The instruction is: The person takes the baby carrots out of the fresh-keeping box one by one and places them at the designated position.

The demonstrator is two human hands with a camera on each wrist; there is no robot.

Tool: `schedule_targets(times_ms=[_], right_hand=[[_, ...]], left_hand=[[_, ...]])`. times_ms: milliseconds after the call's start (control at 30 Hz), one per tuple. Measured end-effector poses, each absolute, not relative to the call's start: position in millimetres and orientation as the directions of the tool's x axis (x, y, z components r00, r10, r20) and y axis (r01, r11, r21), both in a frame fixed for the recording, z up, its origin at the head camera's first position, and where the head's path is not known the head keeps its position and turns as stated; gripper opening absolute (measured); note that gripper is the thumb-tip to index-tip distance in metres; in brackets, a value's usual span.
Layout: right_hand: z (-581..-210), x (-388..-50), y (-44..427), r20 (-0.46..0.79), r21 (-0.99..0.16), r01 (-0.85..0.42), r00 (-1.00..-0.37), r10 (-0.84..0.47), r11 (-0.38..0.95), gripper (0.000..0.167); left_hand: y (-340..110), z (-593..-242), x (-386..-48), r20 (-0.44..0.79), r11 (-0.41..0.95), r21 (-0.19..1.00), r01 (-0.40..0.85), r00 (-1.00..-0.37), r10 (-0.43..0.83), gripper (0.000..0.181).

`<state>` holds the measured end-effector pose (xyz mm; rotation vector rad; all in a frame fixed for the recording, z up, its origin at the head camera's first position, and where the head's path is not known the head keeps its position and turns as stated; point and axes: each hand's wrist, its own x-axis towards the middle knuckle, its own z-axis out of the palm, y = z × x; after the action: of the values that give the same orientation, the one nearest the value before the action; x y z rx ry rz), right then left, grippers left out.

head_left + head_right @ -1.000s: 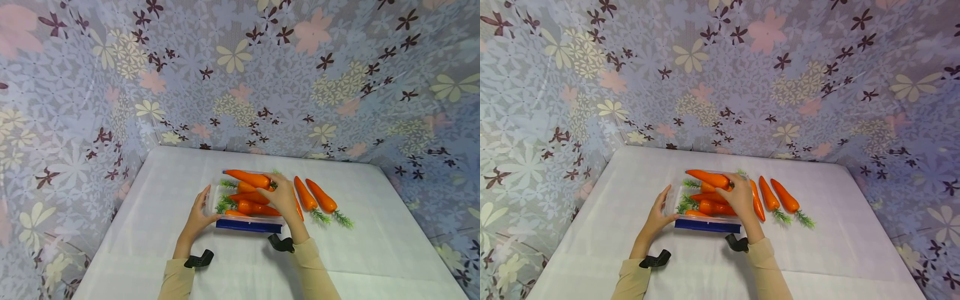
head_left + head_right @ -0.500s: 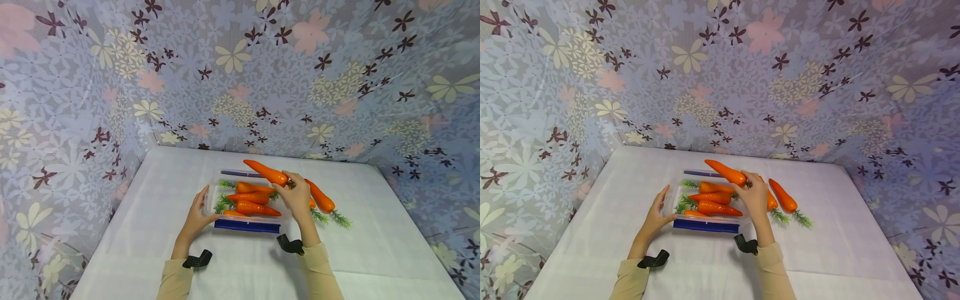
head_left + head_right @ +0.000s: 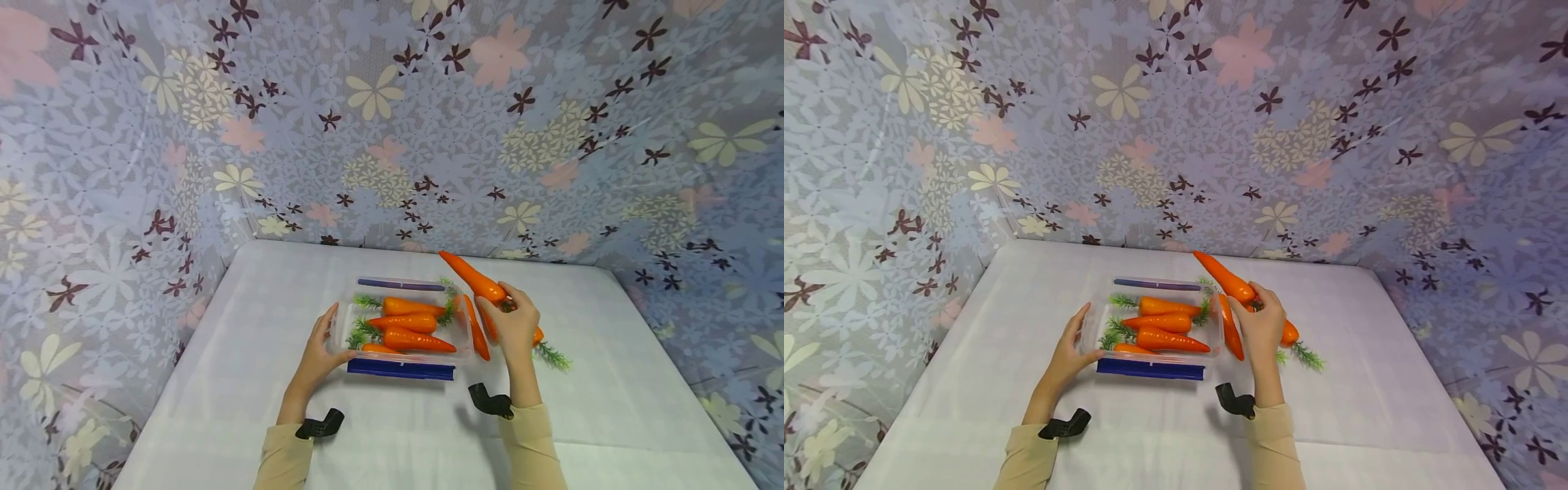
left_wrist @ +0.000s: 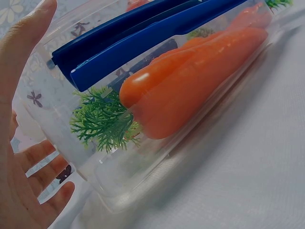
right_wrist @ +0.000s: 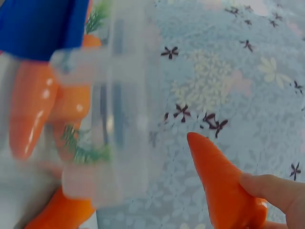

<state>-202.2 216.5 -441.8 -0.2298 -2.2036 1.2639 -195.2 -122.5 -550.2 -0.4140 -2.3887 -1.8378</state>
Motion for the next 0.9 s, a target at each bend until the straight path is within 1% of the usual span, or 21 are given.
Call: schedule_targets(times_ms=[133, 367, 733, 833, 900], right_hand=[[-446, -199, 225, 0.421, -0.825, -0.134, -0.794, 0.439, 0.549, 0.046], [-457, -196, 241, 0.400, -0.815, -0.048, -0.768, 0.501, 0.577, 0.046], [-470, -191, 266, 0.374, -0.811, 0.050, -0.723, 0.581, 0.583, 0.046], [-474, -191, 272, 0.374, -0.800, 0.074, -0.714, 0.592, 0.595, 0.046], [-477, -191, 275, 0.366, -0.797, 0.089, -0.716, 0.595, 0.598, 0.045]], left_hand=[[-123, -549, -195, 0.247, 0.236, 0.931, 0.279, -0.956, 0.157, 0.097], [-123, -548, -195, 0.258, 0.235, 0.928, 0.290, -0.953, 0.158, 0.097], [-123, -548, -194, 0.214, 0.216, 0.945, 0.246, -0.963, 0.162, 0.096], [-122, -536, -189, 0.192, 0.218, 0.949, 0.227, -0.967, 0.170, 0.095], [-121, -536, -190, 0.192, 0.229, 0.946, 0.228, -0.966, 0.172, 0.095]])
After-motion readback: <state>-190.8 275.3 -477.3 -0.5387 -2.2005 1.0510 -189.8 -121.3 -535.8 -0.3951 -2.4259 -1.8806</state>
